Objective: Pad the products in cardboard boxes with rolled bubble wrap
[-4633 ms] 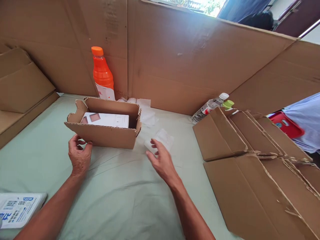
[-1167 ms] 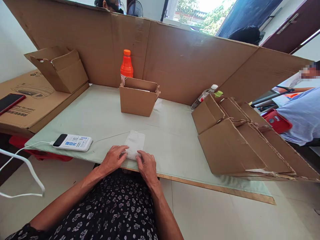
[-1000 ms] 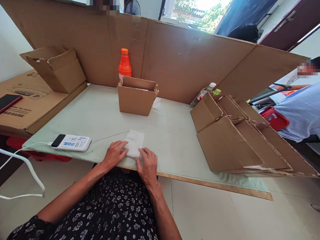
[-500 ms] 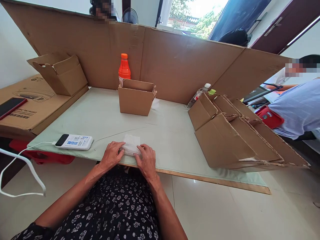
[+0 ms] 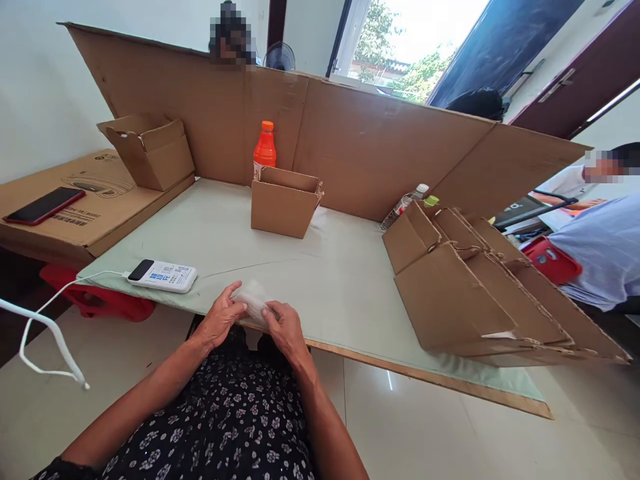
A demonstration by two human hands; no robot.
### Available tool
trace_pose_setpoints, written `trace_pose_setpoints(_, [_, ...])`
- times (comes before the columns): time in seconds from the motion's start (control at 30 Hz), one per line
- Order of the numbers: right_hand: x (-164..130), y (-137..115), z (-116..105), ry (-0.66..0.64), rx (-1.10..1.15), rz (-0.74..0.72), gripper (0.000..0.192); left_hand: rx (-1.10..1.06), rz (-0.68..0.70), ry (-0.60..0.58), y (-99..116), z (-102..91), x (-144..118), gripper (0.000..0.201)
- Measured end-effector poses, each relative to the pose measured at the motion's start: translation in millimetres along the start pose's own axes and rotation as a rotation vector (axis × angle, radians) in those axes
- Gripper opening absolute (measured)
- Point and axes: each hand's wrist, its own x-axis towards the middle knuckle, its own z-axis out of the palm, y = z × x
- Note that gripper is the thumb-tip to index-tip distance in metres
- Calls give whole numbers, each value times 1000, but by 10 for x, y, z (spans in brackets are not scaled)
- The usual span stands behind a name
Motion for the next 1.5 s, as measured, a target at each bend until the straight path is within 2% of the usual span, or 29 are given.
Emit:
trace_pose_setpoints(0.07, [-14,4,-44,43,23,7,29,-36,-4,-19,66,56,-15,72])
trace_pose_setpoints(0.1, [-5,16,-68,60,58,20,37,-45,3,-29,98,79,-21,71])
trace_pose_setpoints(0.17, [39,50,-117,34,188,52,58,-43,27,-57,155,112,-22,68])
trace_pose_setpoints(0.2, [69,67,-143,-4,268,73,60,-30,42,-73,184,123,-8,65])
trace_pose_setpoints(0.27, [134,97,-202,-77,383,111,48,9,79,-85,264,139,68,60])
trace_pose_setpoints(0.33, [192,127,-280,-59,416,150,37,52,135,-61,407,162,234,55])
trace_pose_setpoints(0.37, [216,144,-329,-17,414,172,35,105,205,-32,511,181,358,52])
trace_pose_setpoints(0.43, [244,190,-446,69,395,215,33,296,447,47,782,243,690,47])
trace_pose_setpoints(0.5, [242,251,-576,115,366,259,33,562,756,135,1095,337,1127,42])
trace_pose_setpoints(0.57, [204,326,-697,128,329,296,34,754,917,211,1378,439,1624,44])
trace_pose_setpoints(0.63, [140,412,-791,156,301,336,36,896,920,280,1568,517,2108,49])
trace_pose_setpoints(0.7, [68,504,-857,202,284,378,39,984,883,265,1643,548,2491,44])
trace_pose_setpoints(0.8, [9,630,-953,252,261,417,42,1027,874,174,1602,496,2747,28])
trace_pose_setpoints(0.9, [79,700,-1153,309,224,408,41,1034,902,112,1527,368,2613,24])
trace_pose_setpoints(1.0, [307,652,-1507,449,178,342,41,1043,945,55,1519,236,2220,25])
trace_pose_setpoints(1.1, [660,431,-1901,598,74,236,41,1067,972,-13,1555,173,1725,27])
trace_pose_setpoints(1.13, [792,322,-2005,608,21,190,39,1080,979,-27,1563,173,1565,28])
trace_pose_setpoints(1.2, [1054,81,-2136,532,-81,82,34,1101,1012,-39,1560,202,1283,29])
trace_pose_setpoints(1.3, [1371,-217,-2138,367,-159,-62,32,1096,1057,-30,1519,262,1014,32])
trace_pose_setpoints(1.37, [1509,-278,-2076,302,-157,-97,34,1075,1071,-22,1502,270,948,34])
trace_pose_setpoints(1.43, [1608,-178,-2024,347,-142,-67,34,1063,1075,-24,1516,231,945,33])
trace_pose_setpoints(1.5, [1697,68,-1980,528,-116,11,34,1065,1056,-38,1556,155,965,32])
